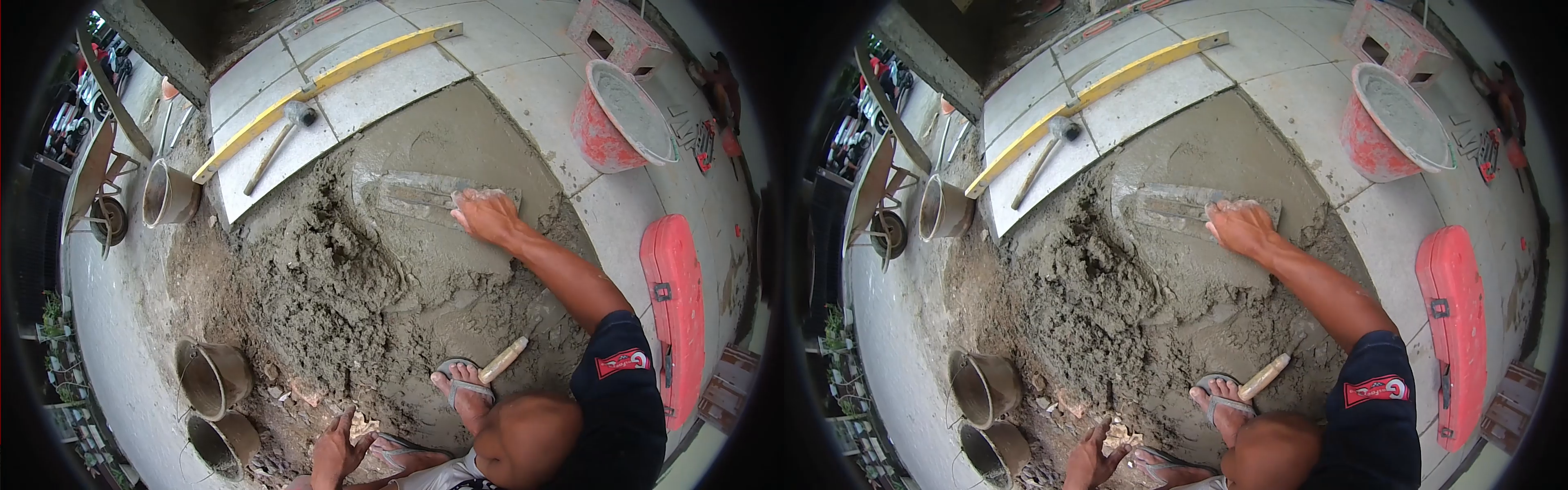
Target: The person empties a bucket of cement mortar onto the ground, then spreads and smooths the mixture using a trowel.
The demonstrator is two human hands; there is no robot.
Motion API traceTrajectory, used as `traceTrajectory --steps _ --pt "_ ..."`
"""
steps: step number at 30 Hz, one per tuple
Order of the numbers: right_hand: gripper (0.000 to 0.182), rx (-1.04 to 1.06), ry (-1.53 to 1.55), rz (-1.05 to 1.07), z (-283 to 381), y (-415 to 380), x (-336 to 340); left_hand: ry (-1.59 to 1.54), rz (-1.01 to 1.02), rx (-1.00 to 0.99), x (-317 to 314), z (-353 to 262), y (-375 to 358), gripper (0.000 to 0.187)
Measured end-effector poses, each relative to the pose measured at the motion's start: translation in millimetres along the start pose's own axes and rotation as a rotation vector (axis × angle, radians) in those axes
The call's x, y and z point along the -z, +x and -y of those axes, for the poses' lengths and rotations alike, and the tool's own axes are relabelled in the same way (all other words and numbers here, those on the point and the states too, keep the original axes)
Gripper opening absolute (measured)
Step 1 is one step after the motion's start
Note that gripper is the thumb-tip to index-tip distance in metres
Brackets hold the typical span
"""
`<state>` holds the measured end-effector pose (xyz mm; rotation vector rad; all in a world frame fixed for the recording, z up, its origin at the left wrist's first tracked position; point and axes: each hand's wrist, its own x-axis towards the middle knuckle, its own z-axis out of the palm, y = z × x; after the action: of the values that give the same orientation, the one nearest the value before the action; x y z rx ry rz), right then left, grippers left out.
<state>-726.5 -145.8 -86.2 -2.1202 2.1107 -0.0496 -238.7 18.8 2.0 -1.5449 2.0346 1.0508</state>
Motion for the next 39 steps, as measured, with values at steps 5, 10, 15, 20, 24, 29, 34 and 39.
traceTrajectory --steps 5,10,15,20,24,29,34,39 --pt "0.028 -0.039 0.011 -0.077 6 73 -3 0.022 0.077 0.059 8 -10 11 0.079" --pt "0.025 -0.334 0.023 -0.043 -41 91 27 -0.061 -0.053 0.059 12 3 17 0.076" --pt "0.032 -0.582 0.056 -0.162 -107 50 35 -0.061 -0.095 0.024 17 8 13 0.077" --pt "0.043 -0.628 0.286 -0.076 -92 -21 32 -0.044 0.008 0.056 13 -1 9 0.080" --pt "0.046 -0.435 0.316 0.052 -23 -73 13 0.043 0.091 -0.046 7 4 7 0.081" --pt "0.044 -0.179 0.358 0.141 24 -112 10 0.024 -0.081 -0.146 16 -3 -2 0.079" --pt "0.040 -0.148 0.186 -0.013 9 -92 -6 0.112 -0.153 -0.151 37 1 -39 0.073" --pt "0.044 -0.299 -0.036 -0.164 -65 -61 -6 0.124 -0.148 -0.073 41 28 -71 0.058"
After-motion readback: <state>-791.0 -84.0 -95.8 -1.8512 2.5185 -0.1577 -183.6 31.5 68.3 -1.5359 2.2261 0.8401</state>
